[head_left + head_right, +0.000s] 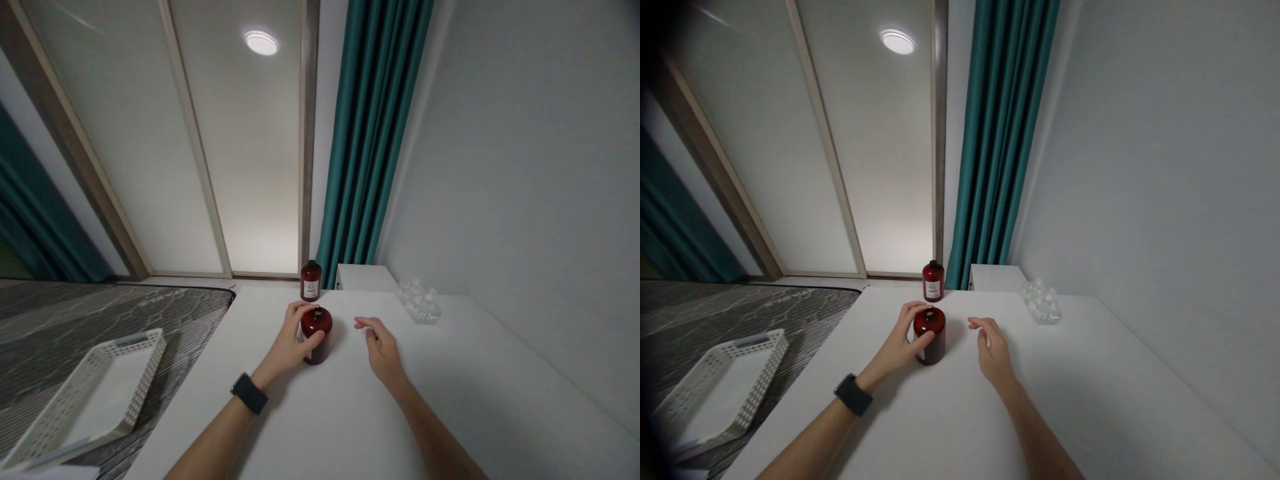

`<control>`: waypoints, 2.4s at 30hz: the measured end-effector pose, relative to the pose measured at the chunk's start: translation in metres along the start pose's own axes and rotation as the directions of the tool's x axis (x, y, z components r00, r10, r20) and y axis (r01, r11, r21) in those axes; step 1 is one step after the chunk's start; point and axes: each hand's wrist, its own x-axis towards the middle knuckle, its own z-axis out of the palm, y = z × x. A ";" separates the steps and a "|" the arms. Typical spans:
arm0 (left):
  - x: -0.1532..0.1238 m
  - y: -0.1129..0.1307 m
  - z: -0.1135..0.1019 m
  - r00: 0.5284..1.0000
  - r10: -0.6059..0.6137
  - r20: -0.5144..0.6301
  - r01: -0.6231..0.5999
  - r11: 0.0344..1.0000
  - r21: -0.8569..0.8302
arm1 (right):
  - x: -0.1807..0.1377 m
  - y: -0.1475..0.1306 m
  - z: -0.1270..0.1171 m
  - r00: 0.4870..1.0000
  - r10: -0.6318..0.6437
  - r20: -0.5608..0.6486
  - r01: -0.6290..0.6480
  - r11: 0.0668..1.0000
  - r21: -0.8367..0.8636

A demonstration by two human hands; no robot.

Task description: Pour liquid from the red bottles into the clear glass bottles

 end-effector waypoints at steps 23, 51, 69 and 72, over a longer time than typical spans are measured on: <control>-0.027 0.007 0.015 0.997 -0.069 0.041 0.074 0.987 -0.140 | 0.005 0.049 -0.029 0.961 0.198 0.192 -0.109 0.913 -0.393; -0.025 0.014 0.008 0.999 -0.028 -0.044 0.027 0.999 -0.030 | 0.005 -0.025 0.028 0.895 0.404 0.187 -0.434 0.698 0.569; -0.030 0.012 0.011 0.990 0.086 -0.110 -0.069 0.986 0.152 | 0.029 -0.084 0.025 0.997 -0.040 -0.071 0.060 0.951 0.304; -0.030 0.012 0.011 0.982 0.145 -0.124 -0.118 0.973 0.200 | 0.026 -0.090 0.030 0.977 -0.181 -0.109 0.200 0.958 0.207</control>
